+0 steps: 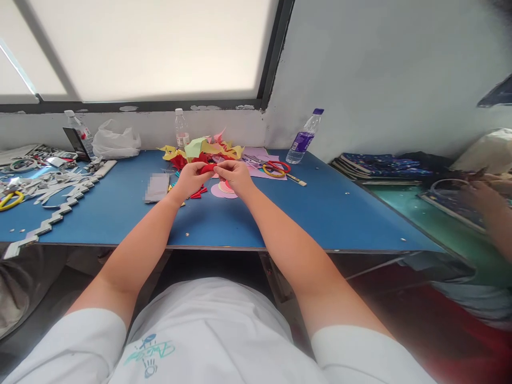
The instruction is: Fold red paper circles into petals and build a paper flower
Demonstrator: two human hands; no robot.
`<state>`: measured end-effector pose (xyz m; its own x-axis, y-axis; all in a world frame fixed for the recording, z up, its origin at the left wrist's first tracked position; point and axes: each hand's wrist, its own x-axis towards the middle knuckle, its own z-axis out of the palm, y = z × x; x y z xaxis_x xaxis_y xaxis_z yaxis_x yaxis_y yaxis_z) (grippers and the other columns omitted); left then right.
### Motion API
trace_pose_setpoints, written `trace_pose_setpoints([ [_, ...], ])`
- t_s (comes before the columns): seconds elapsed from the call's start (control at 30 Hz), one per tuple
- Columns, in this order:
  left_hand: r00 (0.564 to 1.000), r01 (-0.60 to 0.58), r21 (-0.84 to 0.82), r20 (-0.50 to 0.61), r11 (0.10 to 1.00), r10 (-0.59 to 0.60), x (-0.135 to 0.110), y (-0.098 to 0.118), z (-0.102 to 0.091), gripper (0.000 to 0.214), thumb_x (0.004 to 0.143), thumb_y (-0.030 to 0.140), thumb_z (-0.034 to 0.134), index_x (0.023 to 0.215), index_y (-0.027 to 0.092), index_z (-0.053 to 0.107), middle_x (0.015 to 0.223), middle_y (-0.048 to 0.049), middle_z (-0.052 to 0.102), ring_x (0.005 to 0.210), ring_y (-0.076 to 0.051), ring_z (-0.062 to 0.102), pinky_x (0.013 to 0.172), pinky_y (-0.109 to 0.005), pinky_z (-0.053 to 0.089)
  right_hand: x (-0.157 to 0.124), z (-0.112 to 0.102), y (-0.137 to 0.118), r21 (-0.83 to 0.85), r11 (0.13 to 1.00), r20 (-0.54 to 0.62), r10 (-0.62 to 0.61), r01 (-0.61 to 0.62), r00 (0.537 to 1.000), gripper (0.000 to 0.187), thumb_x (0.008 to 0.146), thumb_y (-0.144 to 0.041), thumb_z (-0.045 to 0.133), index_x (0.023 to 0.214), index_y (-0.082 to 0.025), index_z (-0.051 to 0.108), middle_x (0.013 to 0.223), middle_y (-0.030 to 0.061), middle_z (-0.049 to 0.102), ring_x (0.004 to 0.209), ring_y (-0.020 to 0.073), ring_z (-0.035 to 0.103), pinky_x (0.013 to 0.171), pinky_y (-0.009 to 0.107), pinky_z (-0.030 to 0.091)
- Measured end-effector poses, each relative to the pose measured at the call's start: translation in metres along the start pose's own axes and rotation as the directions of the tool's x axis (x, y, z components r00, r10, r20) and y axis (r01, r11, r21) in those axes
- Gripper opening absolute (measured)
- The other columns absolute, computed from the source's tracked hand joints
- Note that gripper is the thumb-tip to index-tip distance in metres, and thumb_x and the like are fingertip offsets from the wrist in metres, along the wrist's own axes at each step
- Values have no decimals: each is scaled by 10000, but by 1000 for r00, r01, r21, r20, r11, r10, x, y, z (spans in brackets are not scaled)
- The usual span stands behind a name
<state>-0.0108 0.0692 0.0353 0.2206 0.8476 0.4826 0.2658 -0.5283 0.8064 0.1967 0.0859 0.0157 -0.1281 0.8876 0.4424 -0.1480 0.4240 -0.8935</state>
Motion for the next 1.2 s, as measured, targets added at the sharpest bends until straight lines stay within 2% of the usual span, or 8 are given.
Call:
trace_pose_setpoints([
  [0.17, 1000, 7, 29, -19, 1000, -7, 0, 2, 1, 420, 833, 512, 903, 697, 222, 632, 696, 13, 459, 728, -162, 378, 690, -351, 274, 1, -2, 6, -18, 1000, 5, -22, 22, 1000, 586, 687, -712, 1162, 828, -238, 848, 706, 10, 699, 697, 215, 629, 679, 376, 564],
  [0.33, 1000, -3, 54, -18, 999, 3, -1, 7, 5, 387, 871, 402, 889, 669, 223, 611, 687, 16, 419, 717, -162, 345, 694, -356, 267, 2, -4, 10, -53, 995, -2, -90, 90, 996, 500, 772, -650, 1139, 849, -227, 884, 719, 29, 720, 678, 222, 635, 664, 383, 551],
  [0.5, 998, -30, 95, -53, 995, 35, 1, 5, 10, 371, 927, 258, 892, 699, 221, 601, 720, 11, 474, 744, -174, 397, 723, -358, 298, 4, -5, 14, -91, 990, -13, -107, 105, 994, 406, 888, -547, 1105, 842, -235, 851, 675, 12, 672, 671, 228, 636, 652, 373, 544],
  [0.73, 994, -37, 95, -99, 995, 46, 7, -5, 15, 363, 937, 63, 912, 730, 208, 651, 751, 17, 499, 757, -169, 432, 768, -357, 351, 11, -9, 26, -61, 989, 32, -136, 137, 990, 390, 966, -531, 1099, 899, -241, 846, 708, 5, 669, 670, 221, 638, 662, 364, 594],
  [0.93, 994, -45, 108, -99, 993, 56, 10, -14, 16, 454, 935, 74, 921, 699, 223, 562, 771, 11, 439, 798, -185, 459, 797, -353, 440, 17, -9, 31, -58, 993, 21, -98, 99, 995, 322, 974, -414, 1116, 915, -233, 855, 699, -10, 656, 661, 198, 600, 614, 326, 537],
  [1.2, 994, -33, 86, -100, 996, 41, 14, -20, 15, 421, 939, 61, 955, 751, 219, 613, 822, 6, 475, 858, -202, 524, 846, -362, 477, 25, -7, 46, -43, 993, -54, -110, 108, 992, 238, 964, -188, 1040, 878, -220, 820, 686, -24, 615, 640, 174, 568, 601, 314, 490],
])
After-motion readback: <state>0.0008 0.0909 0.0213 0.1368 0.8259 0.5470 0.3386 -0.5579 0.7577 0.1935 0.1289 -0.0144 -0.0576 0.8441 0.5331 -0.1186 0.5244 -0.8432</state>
